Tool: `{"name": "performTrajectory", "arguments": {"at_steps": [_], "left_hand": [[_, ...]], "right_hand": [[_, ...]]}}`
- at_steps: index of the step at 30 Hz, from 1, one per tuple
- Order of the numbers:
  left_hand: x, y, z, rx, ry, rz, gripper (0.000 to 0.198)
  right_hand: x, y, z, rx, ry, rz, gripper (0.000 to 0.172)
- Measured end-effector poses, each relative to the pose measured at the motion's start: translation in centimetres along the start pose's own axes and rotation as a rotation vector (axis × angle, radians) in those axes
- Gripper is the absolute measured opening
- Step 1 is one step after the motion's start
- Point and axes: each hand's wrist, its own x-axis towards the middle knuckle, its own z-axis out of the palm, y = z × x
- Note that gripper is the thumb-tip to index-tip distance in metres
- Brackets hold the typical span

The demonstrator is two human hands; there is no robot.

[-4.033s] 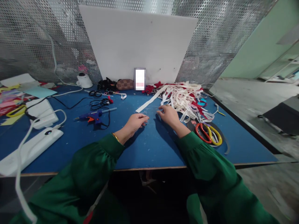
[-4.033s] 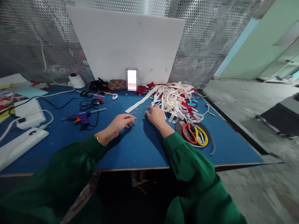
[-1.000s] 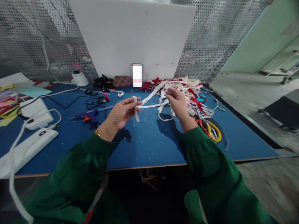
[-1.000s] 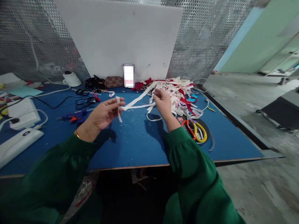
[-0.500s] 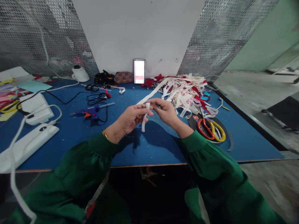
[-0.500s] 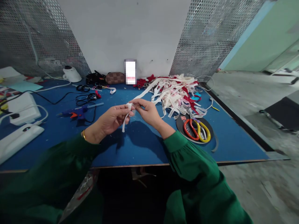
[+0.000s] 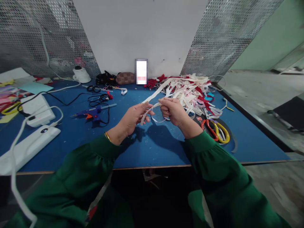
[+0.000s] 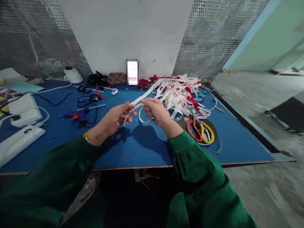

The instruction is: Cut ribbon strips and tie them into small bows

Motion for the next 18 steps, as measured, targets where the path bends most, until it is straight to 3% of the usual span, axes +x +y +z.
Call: {"name": "performTrajectory", "arguments": {"at_steps": [5, 18], "left_hand": [[-0.18, -0.23, 0.22, 0.16, -0.023, 0.059, 0.032], [-0.4, -0.14, 0.15, 0.101, -0.174, -0.061, 0.026]], "right_hand": [[-0.02, -0.2, -0.06, -0.004, -0.003, 0.029, 0.032], [0.12, -0.22, -0.55, -0.025, -0.002, 0.012, 0.033]]}}
